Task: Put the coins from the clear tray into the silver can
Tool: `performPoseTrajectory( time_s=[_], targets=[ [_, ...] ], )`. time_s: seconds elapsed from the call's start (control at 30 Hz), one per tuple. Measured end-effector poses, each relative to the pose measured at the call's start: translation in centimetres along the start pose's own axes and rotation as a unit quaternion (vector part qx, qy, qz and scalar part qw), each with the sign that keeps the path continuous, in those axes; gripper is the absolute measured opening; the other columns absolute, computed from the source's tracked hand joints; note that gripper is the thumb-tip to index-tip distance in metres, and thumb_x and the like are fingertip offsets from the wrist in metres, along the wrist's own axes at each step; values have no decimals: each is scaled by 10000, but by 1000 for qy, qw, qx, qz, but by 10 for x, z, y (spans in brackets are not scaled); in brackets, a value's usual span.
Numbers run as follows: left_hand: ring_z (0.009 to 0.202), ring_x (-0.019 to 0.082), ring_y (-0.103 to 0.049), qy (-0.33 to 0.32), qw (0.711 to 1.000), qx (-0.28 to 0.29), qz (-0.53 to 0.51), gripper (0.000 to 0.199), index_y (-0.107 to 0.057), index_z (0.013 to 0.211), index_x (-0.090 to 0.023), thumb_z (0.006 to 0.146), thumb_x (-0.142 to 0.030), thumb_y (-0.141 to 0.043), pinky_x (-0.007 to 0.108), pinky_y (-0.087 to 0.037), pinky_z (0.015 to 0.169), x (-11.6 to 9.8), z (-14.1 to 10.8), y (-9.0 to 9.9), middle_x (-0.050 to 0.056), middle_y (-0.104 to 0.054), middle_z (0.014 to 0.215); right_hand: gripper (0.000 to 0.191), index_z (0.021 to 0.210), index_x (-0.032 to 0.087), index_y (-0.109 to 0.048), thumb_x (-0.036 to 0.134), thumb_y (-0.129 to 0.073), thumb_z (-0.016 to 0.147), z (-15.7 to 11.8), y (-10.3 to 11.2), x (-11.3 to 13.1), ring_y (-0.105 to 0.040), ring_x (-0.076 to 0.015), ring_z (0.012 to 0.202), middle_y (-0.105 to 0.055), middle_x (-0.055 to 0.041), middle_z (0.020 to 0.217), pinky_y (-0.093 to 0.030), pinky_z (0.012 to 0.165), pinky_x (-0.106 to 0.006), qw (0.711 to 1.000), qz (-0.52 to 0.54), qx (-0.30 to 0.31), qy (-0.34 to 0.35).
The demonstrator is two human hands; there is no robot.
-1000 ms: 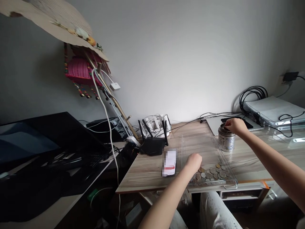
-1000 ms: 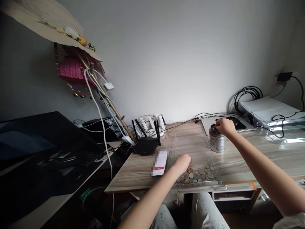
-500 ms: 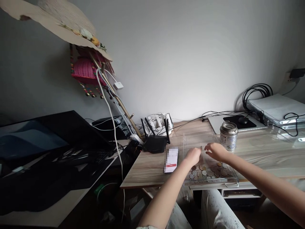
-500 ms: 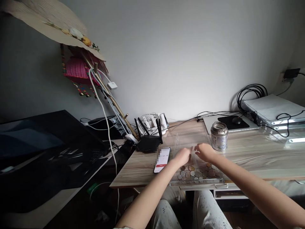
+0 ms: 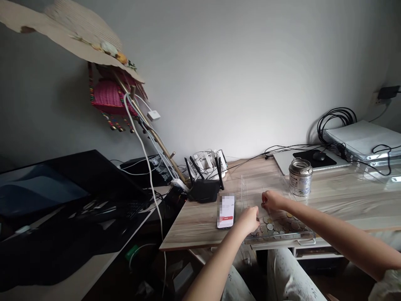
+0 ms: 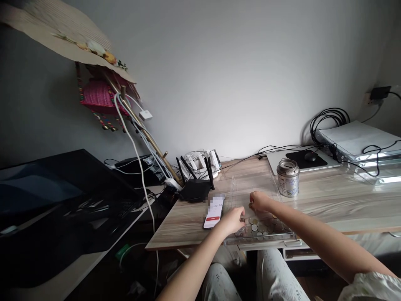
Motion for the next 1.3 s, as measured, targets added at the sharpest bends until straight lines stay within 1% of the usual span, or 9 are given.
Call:
performPoseTrajectory(
  time_s=[0.47, 0.57, 0.73, 0.87, 0.97, 1.07, 1.13, 1.2, 1.3],
  targets=[
    [879, 212, -597, 39, 997, 21, 57, 213, -621, 866, -136, 672, -89, -547, 263, -445, 724, -14, 0, 2, 128, -640, 944, 225, 820, 175, -655, 146, -592, 606, -11, 12, 18, -573, -145, 695, -666, -34, 792, -364, 567, -209, 999, 23, 7, 43],
    [893, 245, -601, 43, 997, 18, 67, 294, -619, 910, -103, 623, -56, -574, 288, -454, 737, -17, 1, 1, 163, -640, 958, 188, 830, 198, -657, 194, -561, 669, -28, 43, 15, -571, -139, 693, -667, -27, 789, -367, 581, -212, 997, 27, -41, 52],
    [900, 270, -605, 46, 997, 6, 61, 280, -644, 863, -90, 601, -20, -577, 308, -460, 744, -20, 7, -2, 187, -647, 933, 247, 890, 273, -672, 360, -482, 758, -54, 143, -40, -582, -164, 730, -675, -17, 821, -371, 570, -238, 948, -16, -300, -100],
    [891, 255, -609, 44, 998, -27, 38, 269, -659, 806, -102, 604, 29, -539, 307, -453, 745, -14, 12, 0, 174, -657, 906, 219, 816, 255, -704, 308, -531, 692, -55, 182, -83, -585, -189, 729, -675, -44, 807, -369, 550, -254, 951, -81, -236, -183],
    [863, 214, -614, 37, 997, -65, 9, 248, -658, 788, -135, 641, 10, -521, 286, -448, 734, -9, 13, 4, 122, -670, 875, 210, 786, 256, -704, 237, -552, 642, -53, 183, -95, -586, -193, 747, -671, -45, 825, -375, 552, -255, 956, -97, -185, -203],
    [816, 161, -616, 24, 985, -140, -99, 209, -644, 819, -164, 708, -56, -503, 257, -447, 713, -8, 16, 9, 72, -674, 847, 214, 811, 254, -698, 264, -567, 642, -57, 181, -89, -586, -205, 767, -670, -45, 834, -392, 570, -268, 951, -103, -213, -199],
    [743, 150, -621, 23, 940, -181, -289, 145, -633, 811, -150, 707, -112, -540, 248, -453, 655, -11, 19, 11, 69, -672, 796, 236, 861, 242, -687, 317, -554, 681, -64, 177, -73, -585, -199, 760, -671, -47, 842, -405, 582, -270, 947, -82, -268, -159],
    [671, 147, -621, 24, 846, -172, -504, 150, -623, 814, -129, 669, -161, -603, 239, -451, 591, -19, 22, 12, 75, -668, 761, 264, 908, 230, -674, 360, -520, 736, -73, 165, -47, -584, -179, 739, -670, -47, 861, -419, 589, -259, 955, -27, -288, -62],
    [645, 138, -624, -2, 698, -125, -705, 229, -610, 818, -111, 612, -192, -669, 240, -465, 617, -36, 25, 13, 75, -666, 757, 275, 916, 213, -667, 382, -497, 781, -90, 132, 3, -581, -153, 677, -667, -51, 836, -437, 585, -252, 967, 66, -224, 100]
  ],
)
Point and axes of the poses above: each hand's wrist, its own z-axis towards the middle knuckle, its own y-axis out of the back of the hand, x = y × z, the point moved 1 cm from there along z, towards the middle knuckle
